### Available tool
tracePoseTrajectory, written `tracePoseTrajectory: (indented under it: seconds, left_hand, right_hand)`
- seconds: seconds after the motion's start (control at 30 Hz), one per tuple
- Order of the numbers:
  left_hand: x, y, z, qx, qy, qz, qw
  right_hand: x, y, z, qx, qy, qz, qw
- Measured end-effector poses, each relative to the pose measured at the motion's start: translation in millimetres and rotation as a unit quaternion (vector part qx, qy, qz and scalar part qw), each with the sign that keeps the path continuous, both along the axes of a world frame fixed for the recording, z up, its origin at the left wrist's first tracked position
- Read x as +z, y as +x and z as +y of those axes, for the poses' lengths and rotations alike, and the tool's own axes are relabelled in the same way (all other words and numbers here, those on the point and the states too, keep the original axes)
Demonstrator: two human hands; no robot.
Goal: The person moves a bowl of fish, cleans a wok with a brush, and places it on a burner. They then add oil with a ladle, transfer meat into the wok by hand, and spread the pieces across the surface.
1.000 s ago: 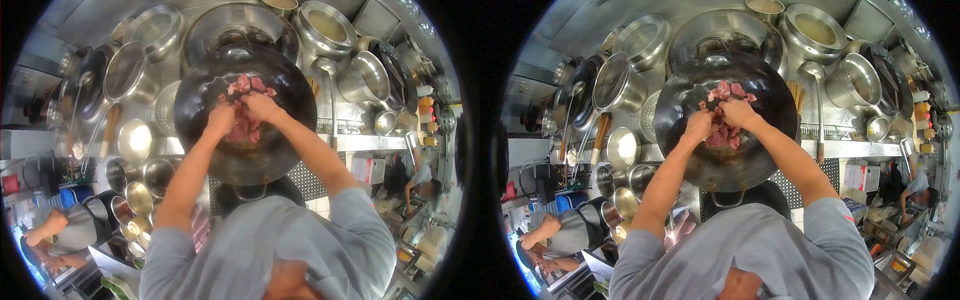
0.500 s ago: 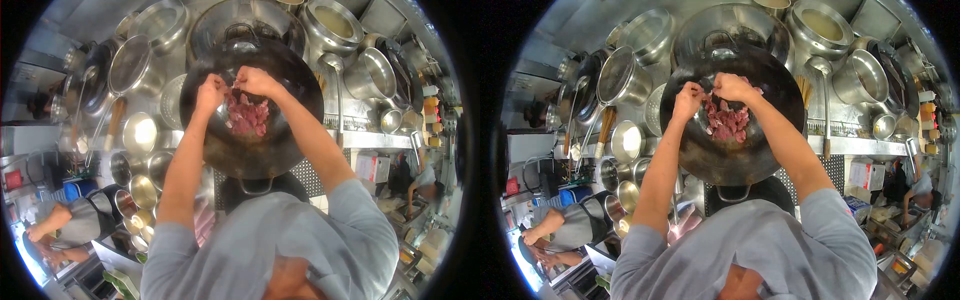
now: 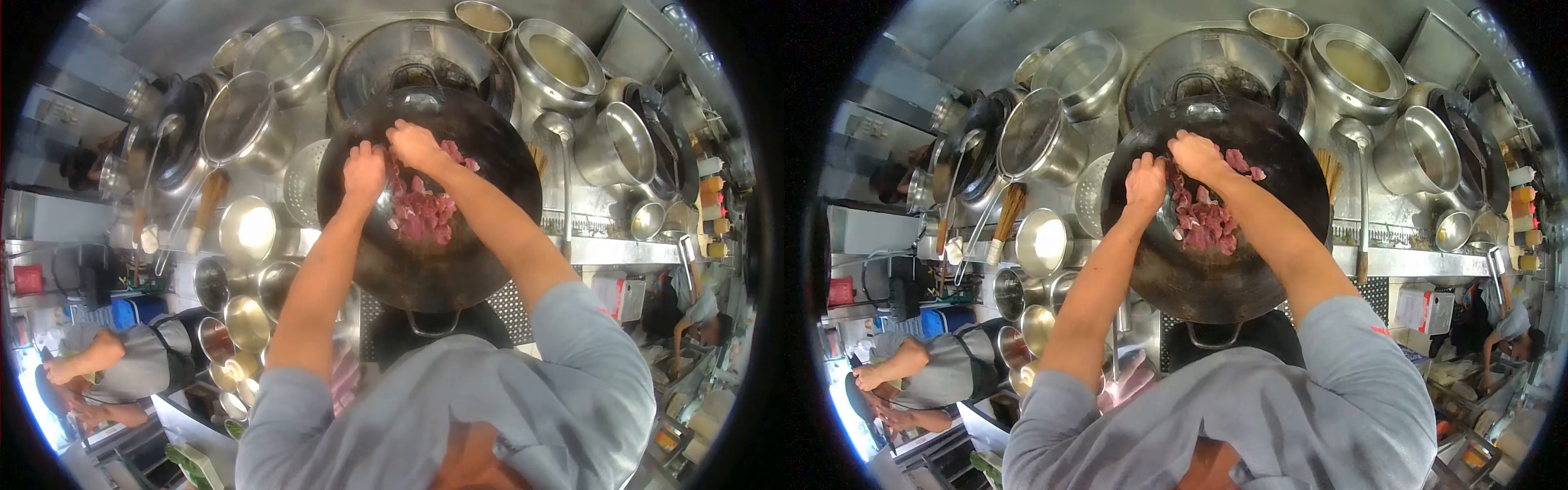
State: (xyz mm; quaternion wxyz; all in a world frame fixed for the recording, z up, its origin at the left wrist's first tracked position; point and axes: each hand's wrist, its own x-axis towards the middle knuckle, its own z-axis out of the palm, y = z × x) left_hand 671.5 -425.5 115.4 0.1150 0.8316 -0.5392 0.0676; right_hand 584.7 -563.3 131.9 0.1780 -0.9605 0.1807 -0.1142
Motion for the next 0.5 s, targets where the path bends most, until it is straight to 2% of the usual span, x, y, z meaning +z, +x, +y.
tracePoseTrajectory:
  seconds: [0.07,0.13,0.17,0.27,0.3,0.4,0.5]
  left_hand:
    - [-6.7,2.2,-0.3,-0.008,-0.014,-0.001,1.0]
    - [5.9,0.6,0.3,-0.022,-0.004,0.011,1.0]
    - [8.2,-4.0,0.7,-0.038,0.003,0.011,0.999]
    - [-6.4,-4.0,3.8,-0.061,-0.001,0.013,0.998]
    - [-0.3,-1.9,7.0,-0.068,-0.023,0.016,0.997]
    - [11.9,-8.7,10.2,-0.04,0.02,0.065,0.997]
    - [3.0,-26.7,14.5,-0.098,0.064,0.091,0.989]
  right_hand:
    - [-0.7,-9.6,-4.6,-0.005,0.029,0.071,0.997]
    - [4.7,-22.4,-5.6,-0.002,0.039,0.158,0.987]
    - [5.5,-36.2,0.4,0.044,0.05,0.166,0.984]
    - [-47.1,-51.9,17.8,0.004,0.001,0.121,0.993]
    - [-47.7,-56.2,20.5,0.011,0.007,0.13,0.991]
    - [-43.3,-64.3,19.1,0.026,0.015,0.134,0.991]
    - [-29.6,-57.2,14.0,0.066,0.043,0.255,0.964]
